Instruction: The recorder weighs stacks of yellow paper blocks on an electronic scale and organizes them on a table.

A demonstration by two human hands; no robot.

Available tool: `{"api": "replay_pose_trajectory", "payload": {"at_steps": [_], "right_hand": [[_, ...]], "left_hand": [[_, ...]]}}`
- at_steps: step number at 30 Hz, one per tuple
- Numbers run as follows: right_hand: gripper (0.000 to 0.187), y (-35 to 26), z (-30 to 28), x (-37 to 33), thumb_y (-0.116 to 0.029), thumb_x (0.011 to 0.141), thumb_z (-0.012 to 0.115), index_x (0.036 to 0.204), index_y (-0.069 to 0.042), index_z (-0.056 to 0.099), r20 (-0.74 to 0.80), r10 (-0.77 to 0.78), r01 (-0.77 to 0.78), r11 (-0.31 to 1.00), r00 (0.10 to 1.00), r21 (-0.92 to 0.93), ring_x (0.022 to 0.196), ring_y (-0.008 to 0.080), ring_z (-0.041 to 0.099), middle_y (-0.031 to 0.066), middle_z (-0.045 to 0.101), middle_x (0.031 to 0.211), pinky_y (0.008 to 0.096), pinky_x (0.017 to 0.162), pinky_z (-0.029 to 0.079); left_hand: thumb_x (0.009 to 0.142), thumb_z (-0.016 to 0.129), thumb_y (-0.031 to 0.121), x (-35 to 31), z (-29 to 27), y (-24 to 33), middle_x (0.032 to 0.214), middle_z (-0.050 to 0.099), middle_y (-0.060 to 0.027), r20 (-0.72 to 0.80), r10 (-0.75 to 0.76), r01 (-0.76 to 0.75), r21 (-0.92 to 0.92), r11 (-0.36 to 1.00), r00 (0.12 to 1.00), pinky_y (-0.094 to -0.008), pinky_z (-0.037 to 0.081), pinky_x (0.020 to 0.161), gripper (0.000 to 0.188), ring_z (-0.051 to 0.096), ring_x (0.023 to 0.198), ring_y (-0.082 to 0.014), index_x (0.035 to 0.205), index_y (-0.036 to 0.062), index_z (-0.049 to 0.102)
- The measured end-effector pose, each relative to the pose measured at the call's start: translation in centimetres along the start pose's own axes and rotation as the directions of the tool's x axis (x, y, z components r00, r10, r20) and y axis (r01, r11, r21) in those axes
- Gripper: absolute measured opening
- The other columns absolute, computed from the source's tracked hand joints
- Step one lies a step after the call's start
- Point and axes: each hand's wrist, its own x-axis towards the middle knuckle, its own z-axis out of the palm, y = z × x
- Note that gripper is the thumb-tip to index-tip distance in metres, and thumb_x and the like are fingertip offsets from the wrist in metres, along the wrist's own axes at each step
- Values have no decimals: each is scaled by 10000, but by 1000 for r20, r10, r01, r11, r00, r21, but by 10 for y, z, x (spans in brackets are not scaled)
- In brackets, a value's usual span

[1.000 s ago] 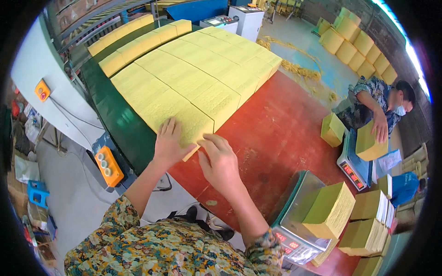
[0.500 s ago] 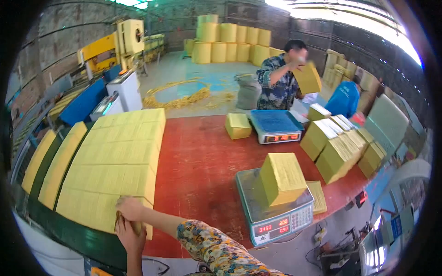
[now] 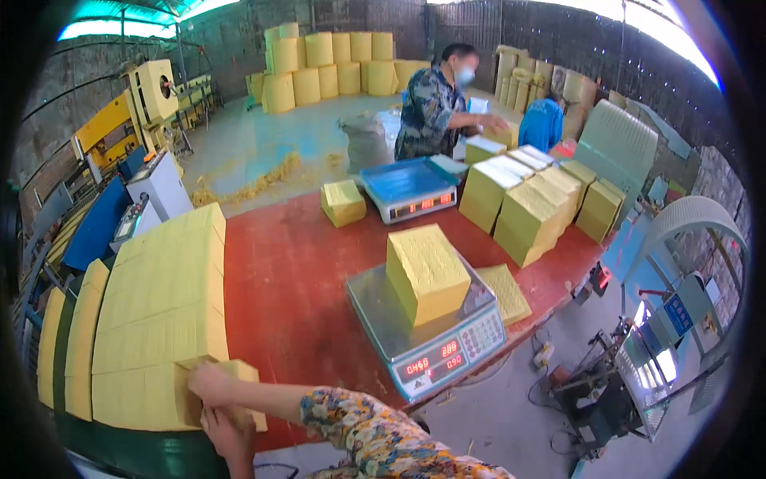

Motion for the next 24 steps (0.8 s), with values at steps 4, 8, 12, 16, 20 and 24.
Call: {"api": "replay_pose_trajectory", "payload": {"at_steps": [4,8,12,16,20,24], "right_hand": [[144,15,-16,-16,-233,771,642,759,-96,683,44,-9,13,995,999,-98,777,274,670,72,670,742,431,721,500],[164,52,-55,-91,-255,809,612,757,-130,706,147,72,-44,982,986,-182,721,257,697,63,680,718,423,646,503],[274,65,-95,-162,-327,862,605,753,-109,728,135,348,-310,920,928,-239,763,283,725,97,718,759,431,640,539],[323,53,-121,-227,-371,912,574,931,-67,682,53,608,-604,793,792,-78,852,333,710,156,714,905,467,731,554],[387,30,-130,-268,-405,919,596,976,-23,612,62,672,-674,736,738,64,891,384,682,196,677,966,472,768,550],[398,18,-131,-287,-390,905,634,967,2,603,-16,620,-611,777,785,155,811,394,686,222,667,941,487,714,555]], "left_hand": [[731,694,417,-11,3,28,1413,435,-327,-20,215,-214,27,976,976,-579,302,1107,837,367,1321,-514,1362,-82,462],[670,732,344,-3,2,69,1407,456,-302,54,361,-345,-190,919,931,-576,313,1109,851,404,1308,-497,1380,-47,475],[636,710,286,27,-9,93,1383,494,-268,105,622,-533,-416,736,776,-568,316,1129,780,405,1343,-459,1333,-19,535],[674,672,124,32,-19,92,1368,521,-226,182,767,-682,-367,633,615,-539,321,1150,613,423,1347,-409,1268,-3,588],[740,626,-6,-20,-13,90,1399,493,-208,58,437,-364,-463,808,898,-459,372,1119,590,446,1337,-369,1324,2,539],[962,591,187,-98,3,112,1445,469,-129,273,-386,438,-779,448,881,-407,416,1039,571,522,1232,-230,1468,40,373]]}}
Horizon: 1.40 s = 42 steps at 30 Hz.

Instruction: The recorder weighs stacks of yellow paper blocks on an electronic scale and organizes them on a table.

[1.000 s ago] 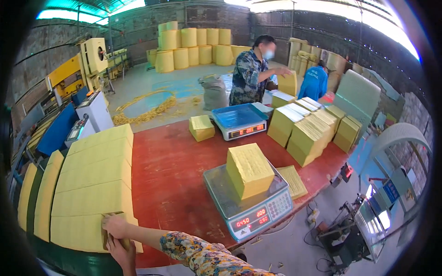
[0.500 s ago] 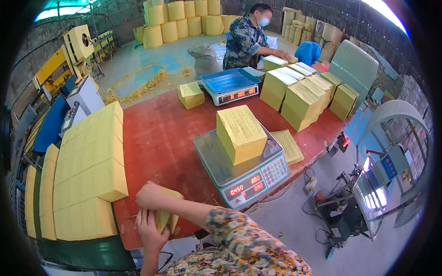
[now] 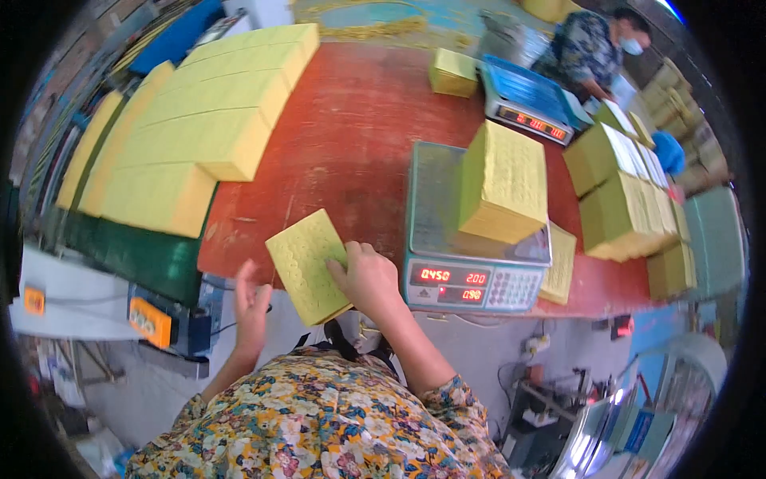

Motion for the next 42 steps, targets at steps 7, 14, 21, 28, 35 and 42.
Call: {"api": "replay_pose_trajectory", "payload": {"at_steps": [7,14,21,28,35,42], "right_hand": [[430,17,4,-3,-412,907,625,981,12,612,103,-46,43,998,994,36,812,394,687,224,663,942,475,714,564],[453,19,3,-25,-424,927,596,999,24,604,178,-77,52,989,981,141,852,418,667,246,657,954,495,772,545],[456,11,0,-34,-418,920,618,1014,28,589,240,-42,5,988,970,154,857,406,673,235,646,984,484,753,552],[480,28,-6,-45,-356,902,686,1178,24,588,234,-153,56,926,960,374,917,346,669,216,646,1037,432,809,538],[529,47,-29,-80,-299,958,644,1338,50,528,181,38,-138,801,983,582,1060,316,661,256,635,1204,385,892,527],[469,42,-144,-69,-149,964,625,1360,61,488,-211,123,126,486,970,865,1071,156,601,120,646,1184,316,938,489]], "left_hand": [[1051,358,494,-43,47,-27,1402,542,-86,288,-377,471,-620,628,880,-439,410,1036,546,526,1255,-227,1464,142,422],[1066,338,482,-82,49,-25,1481,471,-108,184,-179,252,-554,793,967,-429,350,1127,583,468,1340,-228,1475,71,397],[1041,443,350,-77,37,-25,1454,459,-118,240,-236,336,-619,710,942,-418,394,1097,533,462,1335,-241,1493,85,343],[1000,478,263,-66,36,-49,1403,493,-129,182,-240,298,-689,661,954,-429,433,1069,526,506,1293,-261,1472,67,357],[996,497,291,-63,25,11,1336,574,-143,261,-206,330,-815,476,943,-431,448,1061,504,560,1242,-270,1401,-5,454],[989,531,172,-11,96,151,1304,594,-129,484,17,362,-677,641,875,-366,488,985,402,588,1180,-216,1350,1,490]]}}
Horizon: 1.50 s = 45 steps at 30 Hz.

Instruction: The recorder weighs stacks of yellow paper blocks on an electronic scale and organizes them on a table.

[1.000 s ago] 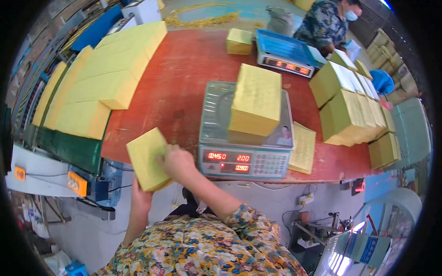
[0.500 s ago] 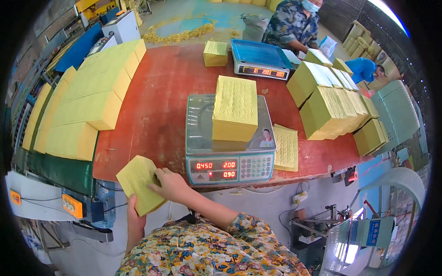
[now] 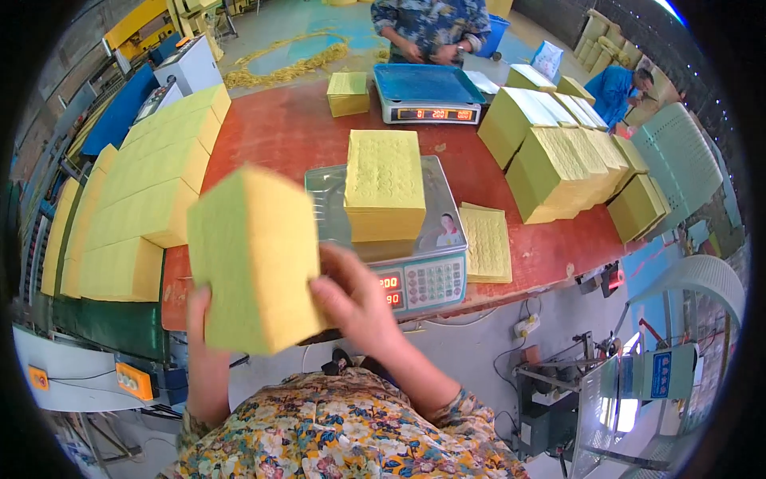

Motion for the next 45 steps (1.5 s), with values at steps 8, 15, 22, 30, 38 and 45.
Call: {"api": "replay_pose_trajectory", "payload": {"at_steps": [8,15,22,30,38,45], "right_hand": [[413,-61,-111,104,-237,982,552,1288,36,604,-232,58,-76,995,971,-69,789,94,610,52,681,1007,246,658,476],[388,-22,-155,131,-217,971,545,1252,38,628,-226,185,-176,983,956,60,772,122,612,66,694,1000,273,646,474],[366,-11,-161,132,-229,959,560,1199,26,668,-211,189,-197,980,959,-18,729,113,599,62,691,946,269,629,469],[362,-7,-157,126,-233,960,559,1168,35,685,-241,128,-159,981,962,-113,730,97,581,49,688,894,254,624,450],[333,-4,-152,120,-194,958,564,1151,49,684,-321,103,-160,975,942,-157,868,139,639,91,719,980,284,787,503],[326,11,-159,120,-206,960,567,1134,39,693,-341,71,-151,964,937,-216,900,134,642,88,720,996,275,802,500]], "left_hand": [[980,569,390,158,155,2,1322,591,-112,291,-112,14,320,947,950,-375,454,999,529,571,1208,-193,1366,32,519],[918,597,536,189,176,-28,1316,595,-90,153,-154,47,546,837,976,-385,419,984,672,546,1213,-194,1386,60,520],[920,639,475,190,171,-33,1228,637,-47,150,-131,35,518,855,980,-313,454,939,578,594,1111,-135,1317,61,576],[954,563,516,186,167,-36,1276,628,-73,151,-129,16,586,810,980,-321,456,933,629,585,1153,-144,1383,57,533],[975,541,510,180,168,-36,1301,620,-83,214,-97,-61,627,776,972,-310,424,1001,644,588,1158,-163,1368,0,539],[1006,440,568,184,152,-45,1350,593,-82,190,57,-169,644,746,980,-327,358,1073,692,565,1195,-170,1393,0,526]]}}
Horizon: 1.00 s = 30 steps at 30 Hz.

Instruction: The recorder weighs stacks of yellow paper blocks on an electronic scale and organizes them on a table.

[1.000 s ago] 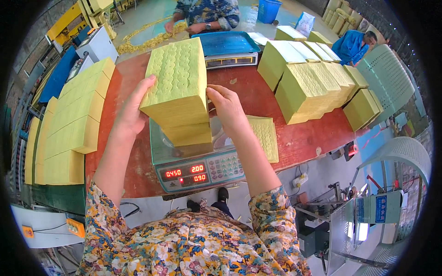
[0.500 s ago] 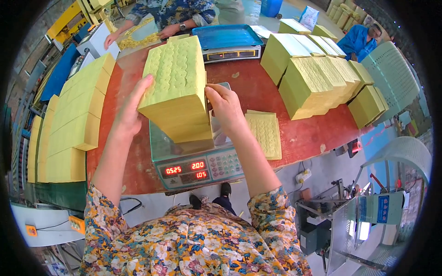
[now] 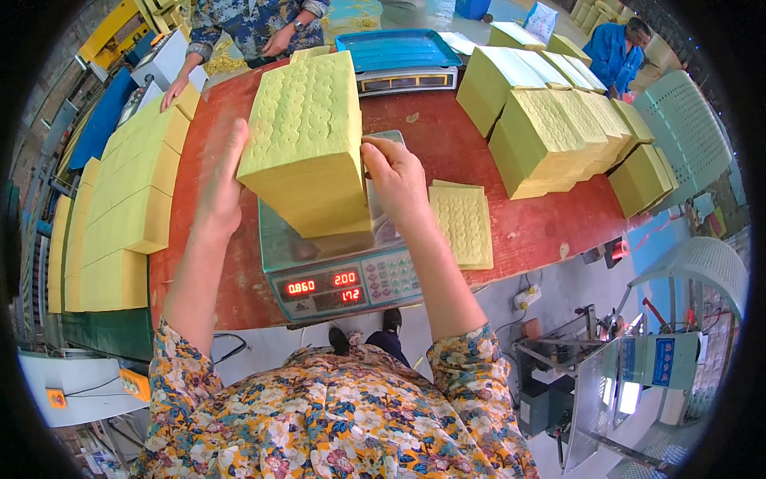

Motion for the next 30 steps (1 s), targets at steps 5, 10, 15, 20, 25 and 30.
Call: {"api": "replay_pose_trajectory", "payload": {"at_steps": [5,10,15,20,25,30], "right_hand": [[342,20,-2,18,-264,989,580,1175,2,691,-16,-122,123,982,992,142,980,150,629,76,705,1104,292,847,491],[555,36,14,49,-448,1052,372,1470,-91,452,-10,125,-115,938,992,328,1349,210,433,100,481,1469,379,1108,339],[640,44,41,70,-482,1065,340,1489,-4,382,151,-142,100,960,978,260,1394,254,390,163,454,1487,339,1142,297],[650,46,52,85,-486,1067,344,1486,10,377,287,-168,36,910,943,413,1362,240,418,169,461,1476,335,1138,303],[648,44,50,84,-484,1063,351,1480,11,391,252,-157,90,962,955,260,1362,244,418,180,467,1470,342,1138,305],[551,31,32,43,-390,1068,402,1466,-9,420,238,-149,62,939,960,339,1346,234,452,142,492,1458,323,1106,347]], "left_hand": [[1049,400,496,9,4,-48,1409,550,-76,-158,-124,85,-235,968,980,-351,357,1093,606,520,1263,-169,1427,32,494],[1050,448,359,22,20,-99,1428,533,-85,-122,-274,158,-572,805,954,-387,458,1041,501,551,1254,-211,1463,74,439],[1039,467,359,28,20,-122,1430,525,-91,-58,-39,-7,-641,768,998,-415,498,1010,503,551,1255,-240,1464,93,423],[1033,484,367,25,19,-130,1406,542,-95,-117,-52,-39,-660,751,992,-411,507,999,511,560,1244,-234,1457,87,427],[1029,497,340,31,19,-119,1390,558,-85,-234,-92,-78,-627,775,968,-391,524,970,491,575,1225,-217,1443,80,449],[1045,463,373,21,29,-93,1414,537,-93,-275,-109,-57,-532,845,955,-389,483,1023,512,544,1259,-204,1454,66,437]]}}
